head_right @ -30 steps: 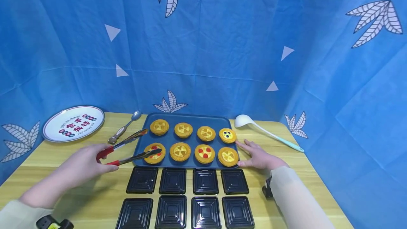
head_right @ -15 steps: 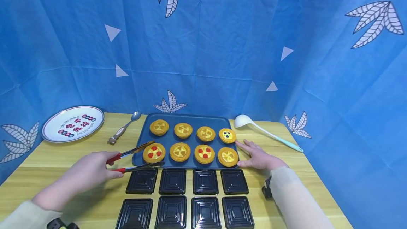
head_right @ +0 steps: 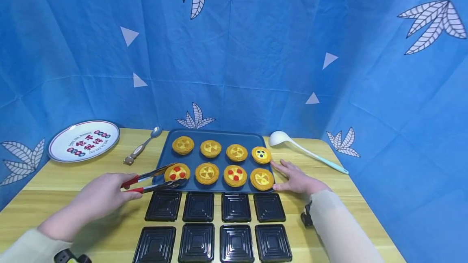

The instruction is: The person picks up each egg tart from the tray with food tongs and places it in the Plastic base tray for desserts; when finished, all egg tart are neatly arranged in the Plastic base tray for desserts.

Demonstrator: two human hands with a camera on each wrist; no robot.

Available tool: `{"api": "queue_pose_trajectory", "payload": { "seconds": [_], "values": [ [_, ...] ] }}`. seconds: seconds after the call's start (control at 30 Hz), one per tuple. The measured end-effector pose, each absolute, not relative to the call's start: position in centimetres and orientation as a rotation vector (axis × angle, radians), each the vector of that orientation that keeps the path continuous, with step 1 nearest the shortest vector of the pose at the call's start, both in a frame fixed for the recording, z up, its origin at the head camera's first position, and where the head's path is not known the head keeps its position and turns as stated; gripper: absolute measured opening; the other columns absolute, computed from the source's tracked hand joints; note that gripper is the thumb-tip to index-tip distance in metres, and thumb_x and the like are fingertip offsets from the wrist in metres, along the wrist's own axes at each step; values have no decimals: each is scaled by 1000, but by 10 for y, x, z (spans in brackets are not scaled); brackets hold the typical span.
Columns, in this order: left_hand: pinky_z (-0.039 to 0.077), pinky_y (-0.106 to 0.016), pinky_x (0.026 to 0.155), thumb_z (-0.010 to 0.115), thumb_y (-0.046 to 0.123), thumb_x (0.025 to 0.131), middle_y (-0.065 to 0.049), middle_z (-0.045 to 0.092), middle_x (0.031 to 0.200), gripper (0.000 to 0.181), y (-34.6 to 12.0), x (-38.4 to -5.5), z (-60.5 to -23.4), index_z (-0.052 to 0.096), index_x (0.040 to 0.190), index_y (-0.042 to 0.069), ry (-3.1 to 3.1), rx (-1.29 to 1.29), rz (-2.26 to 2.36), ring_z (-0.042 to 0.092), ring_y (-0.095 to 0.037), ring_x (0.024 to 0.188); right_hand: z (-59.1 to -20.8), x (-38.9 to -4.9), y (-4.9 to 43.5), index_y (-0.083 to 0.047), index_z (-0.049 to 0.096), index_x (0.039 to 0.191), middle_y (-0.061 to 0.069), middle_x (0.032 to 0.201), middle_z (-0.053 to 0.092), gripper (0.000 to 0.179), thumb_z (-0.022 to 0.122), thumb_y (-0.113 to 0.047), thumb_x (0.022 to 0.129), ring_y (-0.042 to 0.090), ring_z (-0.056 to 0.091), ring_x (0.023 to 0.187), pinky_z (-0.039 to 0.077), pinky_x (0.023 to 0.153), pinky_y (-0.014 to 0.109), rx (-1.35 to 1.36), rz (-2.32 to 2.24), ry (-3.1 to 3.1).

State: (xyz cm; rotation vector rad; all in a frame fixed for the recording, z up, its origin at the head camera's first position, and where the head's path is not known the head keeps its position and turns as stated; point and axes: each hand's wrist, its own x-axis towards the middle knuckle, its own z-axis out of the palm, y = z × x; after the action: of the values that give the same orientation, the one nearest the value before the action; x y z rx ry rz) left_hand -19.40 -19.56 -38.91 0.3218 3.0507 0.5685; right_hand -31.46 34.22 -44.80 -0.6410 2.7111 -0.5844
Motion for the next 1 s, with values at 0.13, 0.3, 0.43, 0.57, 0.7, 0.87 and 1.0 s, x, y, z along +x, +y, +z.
{"api": "queue_pose_trajectory", "payload": {
  "seconds": [0.13, 0.3, 0.43, 0.57, 0.7, 0.87, 1.0],
  "values": [
    [40, -34, 56, 78, 45, 83, 0, 63, 84, 61, -201, -186, -381, 67, 127, 4, 3048, 259, 589, 50, -18, 68, -448, -315, 340, -9, 26, 157, 32, 157, 9, 90, 71, -47, 88, 57, 5, 140, 10, 103, 76, -655, -583, 2709],
    [42, -36, 59, 78, 48, 81, 0, 64, 86, 63, -209, -171, -369, 68, 126, 5, 3043, 233, 597, 51, -18, 71, -448, -315, 339, -9, 26, 156, 32, 157, 8, 90, 71, -47, 88, 57, 4, 140, 9, 103, 76, -655, -591, 2702],
    [45, -37, 62, 79, 50, 80, -1, 67, 93, 65, -213, -156, -365, 68, 125, 6, 3021, 220, 565, 53, -17, 73, -448, -316, 341, -9, 26, 157, 32, 158, 7, 90, 71, -47, 88, 57, 3, 140, 9, 103, 76, -642, -588, 2700],
    [47, -36, 62, 80, 50, 77, 0, 67, 93, 64, -214, -146, -368, 70, 124, 7, 2985, 185, 527, 52, -17, 72, -448, -316, 344, -9, 25, 157, 32, 157, 7, 90, 71, -47, 88, 57, 3, 140, 9, 103, 76, -643, -580, 2700],
    [47, -35, 62, 81, 50, 75, 2, 66, 89, 64, -215, -141, -373, 70, 122, 8, 2955, 151, 524, 52, -17, 72, -447, -316, 344, -9, 26, 157, 32, 157, 7, 91, 71, -47, 88, 58, 3, 140, 9, 102, 76, -635, -586, 2696],
    [42, -34, 59, 81, 51, 76, 4, 63, 84, 62, -215, -136, -378, 71, 121, 9, 2918, 111, 563, 50, -17, 70, -446, -316, 344, -9, 26, 156, 33, 157, 7, 90, 71, -47, 88, 58, 3, 139, 9, 102, 76, -646, -596, 2690],
    [41, -34, 56, 81, 49, 76, 3, 65, 86, 62, -214, -135, -380, 71, 121, 9, 2912, 105, 572, 50, -17, 70, -446, -315, 343, -9, 25, 157, 33, 157, 7, 90, 70, -47, 89, 58, 3, 139, 9, 102, 76, -651, -591, 2689]
  ]
}}
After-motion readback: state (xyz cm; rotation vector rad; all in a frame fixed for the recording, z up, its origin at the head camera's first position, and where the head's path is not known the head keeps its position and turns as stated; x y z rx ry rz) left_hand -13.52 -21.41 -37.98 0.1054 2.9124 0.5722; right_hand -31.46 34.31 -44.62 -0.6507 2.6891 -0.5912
